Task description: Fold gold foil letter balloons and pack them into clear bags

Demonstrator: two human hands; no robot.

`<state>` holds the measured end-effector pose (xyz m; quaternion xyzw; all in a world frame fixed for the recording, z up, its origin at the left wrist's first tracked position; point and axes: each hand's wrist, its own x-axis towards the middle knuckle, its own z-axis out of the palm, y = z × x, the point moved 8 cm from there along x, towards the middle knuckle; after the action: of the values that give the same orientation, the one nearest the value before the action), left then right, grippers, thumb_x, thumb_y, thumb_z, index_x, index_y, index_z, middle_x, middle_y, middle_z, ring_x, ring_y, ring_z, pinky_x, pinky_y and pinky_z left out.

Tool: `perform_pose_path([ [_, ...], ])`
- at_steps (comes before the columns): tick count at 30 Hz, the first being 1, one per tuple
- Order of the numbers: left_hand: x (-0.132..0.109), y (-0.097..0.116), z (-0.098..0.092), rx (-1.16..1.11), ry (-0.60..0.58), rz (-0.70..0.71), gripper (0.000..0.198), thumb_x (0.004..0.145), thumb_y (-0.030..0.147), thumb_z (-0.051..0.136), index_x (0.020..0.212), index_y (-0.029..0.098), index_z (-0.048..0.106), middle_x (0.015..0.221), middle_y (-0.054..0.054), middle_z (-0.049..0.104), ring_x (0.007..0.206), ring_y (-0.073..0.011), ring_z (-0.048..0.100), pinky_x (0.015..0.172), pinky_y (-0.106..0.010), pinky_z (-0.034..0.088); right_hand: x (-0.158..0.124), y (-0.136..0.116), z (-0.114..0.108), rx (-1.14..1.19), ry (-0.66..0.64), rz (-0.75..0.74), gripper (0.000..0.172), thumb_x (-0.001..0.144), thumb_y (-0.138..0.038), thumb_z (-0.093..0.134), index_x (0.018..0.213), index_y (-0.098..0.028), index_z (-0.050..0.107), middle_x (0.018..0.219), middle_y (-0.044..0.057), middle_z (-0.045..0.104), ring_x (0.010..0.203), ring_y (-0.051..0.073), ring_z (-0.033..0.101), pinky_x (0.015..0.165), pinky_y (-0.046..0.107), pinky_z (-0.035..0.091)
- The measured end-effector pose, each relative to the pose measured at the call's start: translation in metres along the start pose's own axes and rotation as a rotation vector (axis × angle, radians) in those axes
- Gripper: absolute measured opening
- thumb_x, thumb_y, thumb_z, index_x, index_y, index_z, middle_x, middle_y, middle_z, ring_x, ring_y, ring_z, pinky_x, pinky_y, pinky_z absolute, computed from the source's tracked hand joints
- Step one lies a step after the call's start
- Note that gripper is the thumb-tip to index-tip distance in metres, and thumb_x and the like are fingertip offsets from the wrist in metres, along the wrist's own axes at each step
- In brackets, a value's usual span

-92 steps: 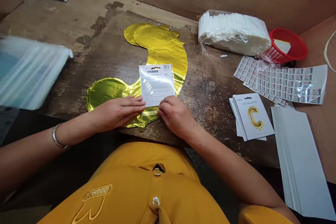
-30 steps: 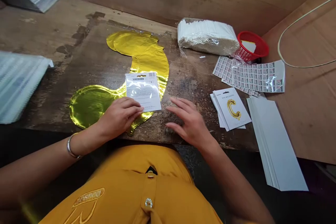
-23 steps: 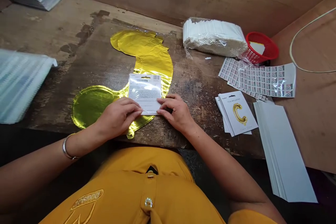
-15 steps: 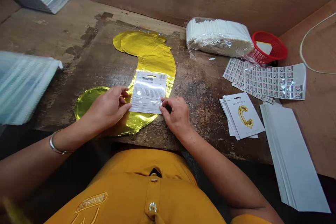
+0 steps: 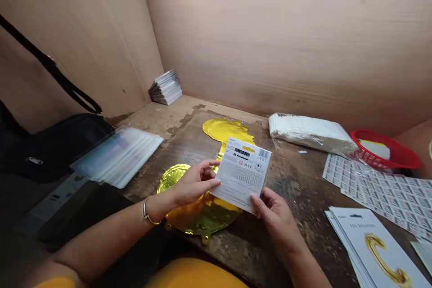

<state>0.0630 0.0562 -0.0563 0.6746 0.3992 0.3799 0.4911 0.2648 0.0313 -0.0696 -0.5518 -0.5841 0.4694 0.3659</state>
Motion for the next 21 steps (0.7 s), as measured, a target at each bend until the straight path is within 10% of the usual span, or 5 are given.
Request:
perform_pose_path([
  [3, -0.024, 0.046, -0.006, 0.651, 0.239, 0.390, 0.057, 0.089, 0.032, 0.062, 0.140, 0.017, 0.043, 0.124, -0.019, 0.062, 0.113, -0.0297, 0.061, 0.094, -0.047, 0.053, 0.005, -0.025, 0.004, 0.029, 0.095, -0.002, 0.046, 0.074, -0.059, 0.070, 0.088, -0.015, 0.071, 0.066, 0.004, 0.065, 0.048, 0.012, 0.048, 0.042, 0.024, 0.042],
  [8, -0.042, 0.073, 0.008, 1.127, 0.173, 0.831, 0.034, 0.091, 0.018, 0.048, 0.121, 0.008, 0.060, 0.110, -0.017, 0.070, 0.096, -0.0254, 0.067, 0.085, -0.038, 0.057, 0.023, -0.050, 0.057, 0.016, -0.095, -0.086, 0.048, 0.087, -0.059, 0.052, 0.086, -0.015, 0.071, 0.063, 0.005, 0.064, 0.052, 0.016, 0.057, 0.048, 0.028, 0.051],
  [11, -0.011, 0.074, -0.075, 1.090, 0.302, 0.679, 0.033, 0.094, 0.017, 0.043, 0.120, 0.009, 0.061, 0.101, -0.013, 0.073, 0.085, -0.0210, 0.069, 0.077, -0.035, 0.057, 0.027, -0.048, 0.063, -0.306, 0.000, -0.283, 0.040, 0.094, -0.045, 0.045, 0.109, -0.017, 0.069, 0.094, 0.012, 0.074, 0.080, 0.024, 0.071, 0.071, 0.039, 0.060],
  [17, 0.070, 0.072, -0.330, 0.997, 0.867, 0.243, 0.042, 0.099, 0.029, 0.032, 0.127, 0.010, 0.057, 0.125, -0.008, 0.066, 0.109, -0.0187, 0.062, 0.087, -0.032, 0.048, 0.011, -0.024, 0.085, -0.832, 0.034, -0.697, 0.030, 0.093, -0.024, 0.048, 0.110, -0.020, 0.072, 0.115, 0.011, 0.072, 0.105, 0.028, 0.069, 0.087, 0.043, 0.061],
  [21, 0.120, 0.059, -0.384, 1.056, 0.814, 0.282, 0.057, 0.102, 0.036, 0.016, 0.120, 0.000, 0.057, 0.106, -0.003, 0.071, 0.102, -0.0119, 0.059, 0.091, -0.030, 0.041, 0.012, -0.024, 0.085, -0.864, 0.049, -0.740, 0.027, 0.093, -0.022, 0.051, 0.110, -0.021, 0.072, 0.115, 0.008, 0.072, 0.103, 0.024, 0.070, 0.084, 0.035, 0.063],
])
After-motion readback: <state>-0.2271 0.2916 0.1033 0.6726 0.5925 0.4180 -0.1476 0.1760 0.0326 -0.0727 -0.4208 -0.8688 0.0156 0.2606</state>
